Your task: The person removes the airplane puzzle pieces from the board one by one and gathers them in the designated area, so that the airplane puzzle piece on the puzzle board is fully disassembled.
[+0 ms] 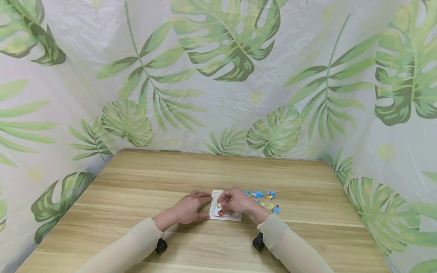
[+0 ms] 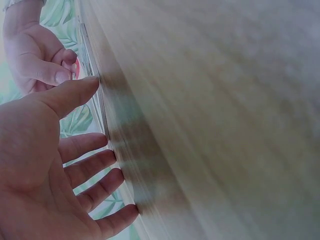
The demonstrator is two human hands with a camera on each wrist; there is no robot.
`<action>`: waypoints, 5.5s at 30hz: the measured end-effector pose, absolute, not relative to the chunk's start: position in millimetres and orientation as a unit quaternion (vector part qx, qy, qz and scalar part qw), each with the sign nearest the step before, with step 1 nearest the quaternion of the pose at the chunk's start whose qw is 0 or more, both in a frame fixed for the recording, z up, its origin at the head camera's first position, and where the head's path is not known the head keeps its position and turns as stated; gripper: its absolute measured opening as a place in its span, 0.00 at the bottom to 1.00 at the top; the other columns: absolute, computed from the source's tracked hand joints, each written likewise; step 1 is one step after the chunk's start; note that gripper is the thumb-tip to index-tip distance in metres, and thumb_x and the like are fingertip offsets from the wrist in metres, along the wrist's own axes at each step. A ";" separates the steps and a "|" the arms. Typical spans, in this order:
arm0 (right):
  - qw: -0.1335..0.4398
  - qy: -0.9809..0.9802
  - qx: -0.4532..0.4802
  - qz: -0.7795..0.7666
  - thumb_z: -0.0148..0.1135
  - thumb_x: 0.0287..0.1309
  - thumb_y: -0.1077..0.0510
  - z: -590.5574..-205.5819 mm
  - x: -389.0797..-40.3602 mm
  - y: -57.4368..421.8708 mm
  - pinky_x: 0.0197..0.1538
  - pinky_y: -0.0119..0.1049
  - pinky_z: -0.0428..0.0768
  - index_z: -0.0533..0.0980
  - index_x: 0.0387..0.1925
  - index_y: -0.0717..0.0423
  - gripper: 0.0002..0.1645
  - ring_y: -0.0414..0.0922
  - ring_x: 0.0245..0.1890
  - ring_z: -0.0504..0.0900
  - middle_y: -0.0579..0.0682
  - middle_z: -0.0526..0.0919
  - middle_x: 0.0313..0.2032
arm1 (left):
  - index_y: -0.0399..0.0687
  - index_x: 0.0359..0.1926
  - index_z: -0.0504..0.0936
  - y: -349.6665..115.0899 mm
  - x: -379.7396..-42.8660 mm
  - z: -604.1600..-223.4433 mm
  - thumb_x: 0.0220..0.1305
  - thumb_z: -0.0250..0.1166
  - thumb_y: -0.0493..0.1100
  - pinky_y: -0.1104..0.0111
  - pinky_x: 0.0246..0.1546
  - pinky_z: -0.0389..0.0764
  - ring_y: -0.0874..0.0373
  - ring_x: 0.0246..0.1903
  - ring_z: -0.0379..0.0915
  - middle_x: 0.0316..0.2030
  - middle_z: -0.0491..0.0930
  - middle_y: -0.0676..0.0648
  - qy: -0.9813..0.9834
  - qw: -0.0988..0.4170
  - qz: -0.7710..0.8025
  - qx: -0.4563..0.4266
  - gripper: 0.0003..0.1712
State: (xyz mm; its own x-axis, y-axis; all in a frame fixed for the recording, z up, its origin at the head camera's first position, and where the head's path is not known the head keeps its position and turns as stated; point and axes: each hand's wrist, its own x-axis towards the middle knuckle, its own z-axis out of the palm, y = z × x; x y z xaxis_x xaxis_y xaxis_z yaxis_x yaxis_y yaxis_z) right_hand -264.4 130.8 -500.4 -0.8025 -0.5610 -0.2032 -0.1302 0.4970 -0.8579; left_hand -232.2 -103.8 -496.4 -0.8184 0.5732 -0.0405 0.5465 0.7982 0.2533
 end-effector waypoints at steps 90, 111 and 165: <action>0.253 0.844 -0.202 -0.428 0.66 0.59 0.64 -486.5 -253.7 209.1 0.33 0.33 0.81 0.82 0.41 0.59 0.08 0.42 0.32 0.78 0.51 0.82 0.34 | 0.52 0.66 0.75 -102.9 -232.0 -500.4 0.64 0.66 0.61 0.52 0.58 0.78 0.50 0.63 0.68 0.66 0.74 0.47 0.951 0.044 0.102 0.290 0.34; 0.246 0.835 -0.202 -0.448 0.65 0.60 0.65 -487.4 -252.0 168.8 0.32 0.37 0.84 0.81 0.44 0.61 0.10 0.44 0.29 0.82 0.53 0.84 0.35 | 0.52 0.65 0.76 -102.0 -233.9 -502.1 0.62 0.67 0.60 0.51 0.57 0.79 0.50 0.63 0.68 0.66 0.74 0.47 0.951 0.041 0.102 0.290 0.34; 0.207 0.861 -0.240 -0.398 0.66 0.56 0.69 -492.3 -256.7 146.8 0.41 0.33 0.79 0.84 0.39 0.53 0.11 0.42 0.38 0.79 0.47 0.85 0.36 | 0.53 0.65 0.76 -100.7 -234.4 -500.6 0.63 0.67 0.61 0.52 0.56 0.80 0.49 0.63 0.69 0.66 0.74 0.47 0.952 0.047 0.096 0.288 0.33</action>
